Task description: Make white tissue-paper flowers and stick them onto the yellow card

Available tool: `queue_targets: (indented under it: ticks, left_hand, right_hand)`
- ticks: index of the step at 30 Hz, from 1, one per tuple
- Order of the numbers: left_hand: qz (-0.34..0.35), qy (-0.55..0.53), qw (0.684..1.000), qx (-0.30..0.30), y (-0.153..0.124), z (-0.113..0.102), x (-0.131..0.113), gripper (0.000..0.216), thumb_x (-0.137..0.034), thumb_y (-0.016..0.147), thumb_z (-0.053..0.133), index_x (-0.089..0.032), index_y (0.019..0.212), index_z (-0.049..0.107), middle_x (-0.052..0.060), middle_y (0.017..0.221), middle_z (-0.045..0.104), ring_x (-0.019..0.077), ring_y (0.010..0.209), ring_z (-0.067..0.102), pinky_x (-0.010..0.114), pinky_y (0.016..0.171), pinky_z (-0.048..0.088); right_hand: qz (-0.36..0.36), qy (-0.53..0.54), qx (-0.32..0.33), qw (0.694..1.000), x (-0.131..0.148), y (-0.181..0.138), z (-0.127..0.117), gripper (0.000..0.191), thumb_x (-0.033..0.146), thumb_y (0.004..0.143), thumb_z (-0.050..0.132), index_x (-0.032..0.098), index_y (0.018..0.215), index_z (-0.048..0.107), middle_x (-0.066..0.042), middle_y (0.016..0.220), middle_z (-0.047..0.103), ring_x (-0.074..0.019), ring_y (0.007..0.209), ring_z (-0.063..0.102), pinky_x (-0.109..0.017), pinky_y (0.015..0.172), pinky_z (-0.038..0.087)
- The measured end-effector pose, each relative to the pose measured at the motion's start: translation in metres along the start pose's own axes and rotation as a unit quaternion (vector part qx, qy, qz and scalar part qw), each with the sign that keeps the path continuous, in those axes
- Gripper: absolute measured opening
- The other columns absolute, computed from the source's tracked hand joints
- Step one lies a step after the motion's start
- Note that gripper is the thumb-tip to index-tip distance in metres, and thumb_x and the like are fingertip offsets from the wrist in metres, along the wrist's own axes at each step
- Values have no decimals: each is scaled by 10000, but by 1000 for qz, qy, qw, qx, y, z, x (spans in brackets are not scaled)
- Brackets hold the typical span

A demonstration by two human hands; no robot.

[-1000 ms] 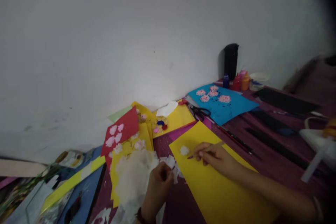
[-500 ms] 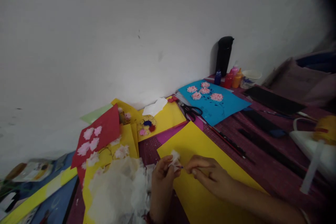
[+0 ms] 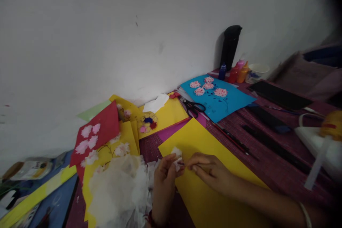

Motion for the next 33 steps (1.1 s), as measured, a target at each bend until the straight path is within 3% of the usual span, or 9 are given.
queue_targets:
  ticks: [5, 12, 17, 21, 23, 25, 27, 30, 33]
  left_hand:
    - [-20, -65, 997, 38, -8, -3, -9, 255, -278, 850, 500, -225, 1091, 432, 76, 1064, 650, 192, 899, 648, 287, 720, 507]
    - [76, 63, 995, -11, -7, 1, 0, 129, -274, 751, 647, -191, 730, 551, 14, 794, 684, 132, 727, 621, 245, 668, 499]
    - [232, 251, 940, -30, -8, -2, 12, 86, -197, 782, 584, -239, 784, 659, 27, 853, 698, 170, 829, 635, 318, 792, 506]
    - [314, 316, 895, -9, -12, -8, 16, 196, -174, 758, 590, -277, 898, 680, 44, 952, 709, 202, 925, 637, 357, 857, 495]
    - [244, 272, 931, 1, -15, -9, 14, 120, -214, 748, 613, -263, 828, 687, 43, 839, 716, 195, 812, 653, 328, 756, 520]
    - [93, 152, 984, 28, -19, -6, 10, 59, -286, 708, 673, -227, 707, 663, 25, 652, 684, 162, 604, 632, 273, 571, 509]
    - [-65, 6, 995, 69, -24, -2, 8, 203, -342, 611, 760, -191, 635, 626, 5, 543, 643, 119, 447, 574, 209, 422, 433]
    - [-178, -112, 972, 108, -29, 4, 6, 303, -342, 489, 836, -170, 614, 621, 9, 562, 662, 78, 399, 554, 148, 366, 361]
    - [-175, -75, 974, 121, -23, 1, 0, 274, -362, 523, 822, -174, 634, 658, 13, 605, 676, 71, 455, 578, 144, 417, 399]
  right_hand:
    - [85, 111, -40, 989, -9, -3, 3, 211, 277, 865, 509, 180, 806, 686, -78, 862, 654, -138, 634, 575, -240, 528, 474]
    - [134, 213, -114, 961, -12, -2, 10, 340, 471, 807, 575, 161, 703, 667, -51, 707, 604, -113, 538, 506, -229, 466, 419]
    - [243, 378, -137, 883, -16, -6, 24, 334, 480, 735, 652, 160, 818, 605, 11, 609, 593, -80, 452, 491, -196, 450, 380]
    - [288, 467, -83, 832, -16, -11, 24, 319, 448, 712, 684, 162, 795, 568, 9, 662, 619, -49, 411, 472, -164, 414, 351]
    - [262, 428, -36, 864, -11, -12, 14, 304, 442, 710, 684, 166, 796, 588, 24, 622, 594, -55, 401, 452, -173, 406, 355]
    - [203, 322, 19, 925, -1, -10, 0, 229, 386, 734, 670, 167, 792, 634, 14, 636, 595, -85, 483, 507, -193, 462, 398]
    - [149, 206, 84, 964, 11, -9, -12, 121, 273, 771, 625, 171, 805, 679, -18, 725, 636, -130, 642, 577, -224, 572, 443]
    - [158, 171, 152, 961, 18, -7, -21, 182, 152, 801, 515, 177, 831, 694, -40, 808, 677, -158, 750, 611, -251, 649, 461]
    - [206, 252, 136, 936, 7, -7, -17, 178, 162, 802, 492, 164, 798, 670, -36, 749, 677, -134, 664, 611, -234, 591, 456]
Point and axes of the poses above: each hand's wrist, its own y-axis towards the middle knuckle, its own z-axis out of the palm, x = y × z, the point moved 1 cm from there along y, towards the middle knuckle
